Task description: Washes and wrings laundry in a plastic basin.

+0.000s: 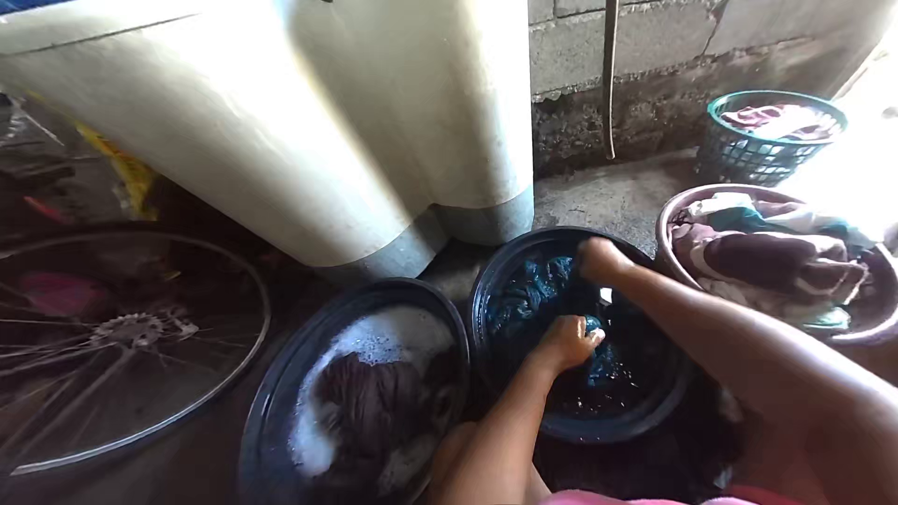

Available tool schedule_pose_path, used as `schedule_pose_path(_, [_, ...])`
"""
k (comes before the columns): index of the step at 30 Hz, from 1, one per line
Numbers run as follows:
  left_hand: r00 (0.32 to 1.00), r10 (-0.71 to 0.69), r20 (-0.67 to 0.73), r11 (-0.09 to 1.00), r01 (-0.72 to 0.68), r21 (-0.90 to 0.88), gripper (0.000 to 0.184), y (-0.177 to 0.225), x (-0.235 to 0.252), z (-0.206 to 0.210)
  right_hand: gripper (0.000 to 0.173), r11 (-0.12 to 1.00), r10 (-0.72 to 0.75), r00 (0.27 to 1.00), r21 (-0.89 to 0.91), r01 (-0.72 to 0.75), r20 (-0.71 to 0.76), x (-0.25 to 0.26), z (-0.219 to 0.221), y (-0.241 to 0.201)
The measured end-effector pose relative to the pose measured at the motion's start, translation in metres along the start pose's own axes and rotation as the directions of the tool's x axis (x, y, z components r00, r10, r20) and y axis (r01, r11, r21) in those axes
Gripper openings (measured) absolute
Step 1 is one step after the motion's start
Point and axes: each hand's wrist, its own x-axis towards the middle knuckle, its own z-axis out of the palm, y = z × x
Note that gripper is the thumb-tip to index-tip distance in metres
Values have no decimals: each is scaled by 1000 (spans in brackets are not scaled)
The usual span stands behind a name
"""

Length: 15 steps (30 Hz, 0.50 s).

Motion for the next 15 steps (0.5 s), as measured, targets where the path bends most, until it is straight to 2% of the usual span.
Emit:
schedule_pose_path(2, [997,2,82,995,-10,96,47,-2,-1,1,28,995,85,989,41,-90,118,6,30,22])
schedule_pose_path(5, [978,-87,188,972,42,233,48,-11,3,6,26,961,73,992,259,-99,107,4,41,38])
schedule_pose_path(6, [975,-141,172,965,97,243,49,-14,3,4,27,939,59,992,332,-92,108,-1,36,38])
schedule_pose_path(8, [980,-195,-43,967,199,161,51,-17,3,-7,29,920,-31,995,391,-10,99,-9,21,34])
schedule_pose_path(9, [968,-177,-179,976,196,94,57,-17,1,-14,26,925,-124,989,370,88,75,-11,16,32])
schedule_pose_path(11, [912,-62,-406,998,49,-41,72,-18,2,-21,21,919,-323,946,249,307,27,-15,12,26])
schedule_pose_path(12, [874,0,-486,995,-49,-88,76,-19,4,-19,22,908,-382,924,197,370,26,-20,11,20])
schedule_pose_path(13, [858,31,-512,988,-103,-112,79,-17,5,-18,23,897,-417,909,170,407,21,-25,10,13])
schedule_pose_path(15, [894,45,-445,986,-111,-125,69,-13,5,-22,26,894,-428,904,142,424,-10,-35,10,7])
